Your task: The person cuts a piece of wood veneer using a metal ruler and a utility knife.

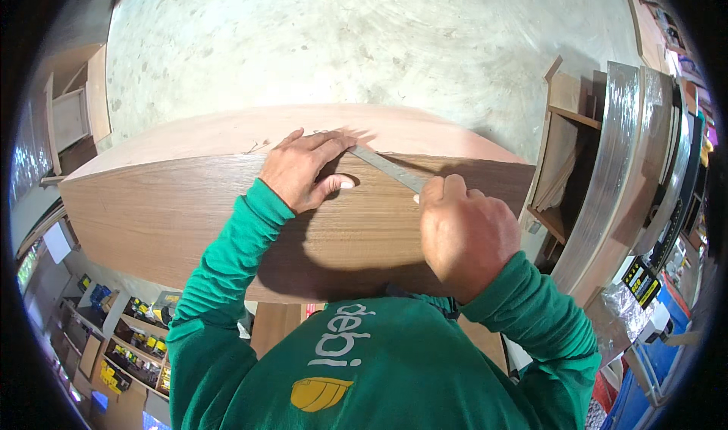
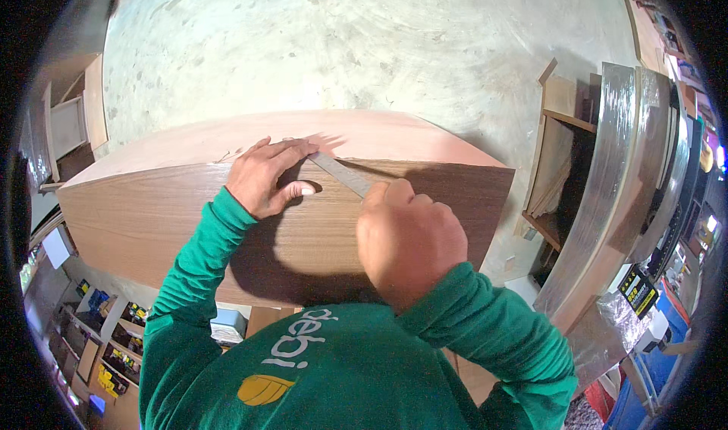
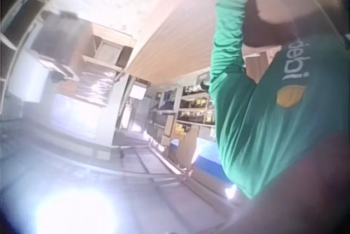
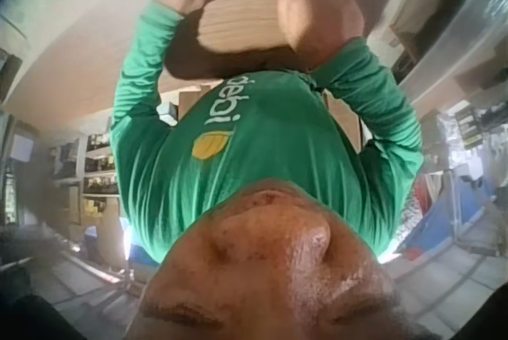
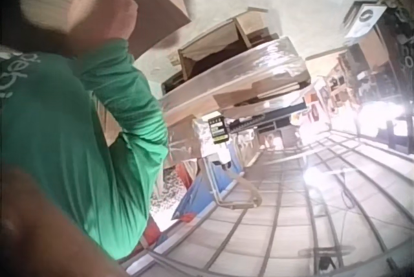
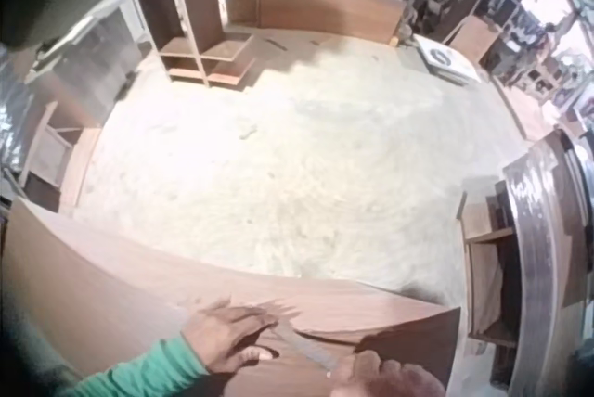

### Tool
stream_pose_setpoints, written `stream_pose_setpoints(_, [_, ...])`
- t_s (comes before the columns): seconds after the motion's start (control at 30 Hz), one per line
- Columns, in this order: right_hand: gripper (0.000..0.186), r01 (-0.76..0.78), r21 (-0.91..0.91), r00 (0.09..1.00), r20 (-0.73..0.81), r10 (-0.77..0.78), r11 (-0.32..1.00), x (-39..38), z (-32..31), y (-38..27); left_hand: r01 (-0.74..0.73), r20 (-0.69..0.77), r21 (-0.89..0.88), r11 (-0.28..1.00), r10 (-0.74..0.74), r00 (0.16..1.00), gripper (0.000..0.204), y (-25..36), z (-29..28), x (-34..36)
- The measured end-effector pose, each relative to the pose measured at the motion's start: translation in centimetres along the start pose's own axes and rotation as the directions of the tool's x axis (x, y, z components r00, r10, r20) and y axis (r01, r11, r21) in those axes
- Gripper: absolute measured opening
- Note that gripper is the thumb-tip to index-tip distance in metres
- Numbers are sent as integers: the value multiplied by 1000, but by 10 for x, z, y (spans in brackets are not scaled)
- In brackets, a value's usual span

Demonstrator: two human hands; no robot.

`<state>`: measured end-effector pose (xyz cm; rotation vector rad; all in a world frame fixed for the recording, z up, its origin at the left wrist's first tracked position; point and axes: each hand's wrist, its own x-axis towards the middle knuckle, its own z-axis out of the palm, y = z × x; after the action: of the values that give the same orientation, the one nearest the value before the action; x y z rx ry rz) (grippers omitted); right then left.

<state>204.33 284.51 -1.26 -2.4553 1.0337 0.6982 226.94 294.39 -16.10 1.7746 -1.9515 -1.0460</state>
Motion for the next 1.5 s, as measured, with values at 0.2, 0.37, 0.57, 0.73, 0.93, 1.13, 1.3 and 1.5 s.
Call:
stream_pose_setpoints(0.2, [8, 5, -111, 996, 89, 5, 994, 24, 5, -9, 51, 43, -23, 998, -50, 998, 73, 7, -9, 10])
stream_pose_setpoints(0.37, [19, 27, 68, 999, -33, -25, 997, 28, 31, 27, 36, 42, 19, 999, -37, 998, 74, 6, -7, 16])
stream_pose_setpoints(0.57, [19, 122, 16, 992, -27, -121, 992, 35, 42, 48, 50, 29, 20, 999, -50, 998, 70, 3, -10, 19])
stream_pose_setpoints(0.73, [17, 165, 101, 982, -105, -155, 981, 40, 55, 60, 173, 146, 105, 979, -187, 971, 68, 6, -15, 22])
stream_pose_setpoints(0.93, [15, 222, 60, 963, -170, -210, 973, 45, 59, 63, 200, 152, 211, 957, -234, 960, 58, 9, -12, 17])
stream_pose_setpoints(1.13, [16, 109, -52, 994, -6, -110, 993, 33, 28, 31, 158, 53, 11, 987, -158, 986, 66, 10, -9, 5])
stream_pose_setpoints(1.3, [15, 232, -74, 956, -165, -241, 970, 24, 16, 15, 117, 93, -42, 992, -112, 989, 70, 6, -11, 10])
stream_pose_setpoints(1.5, [15, 54, 45, 999, -4, -54, 998, 39, 38, 37, 157, 148, -34, 987, -150, 978, 71, 2, -12, 19])
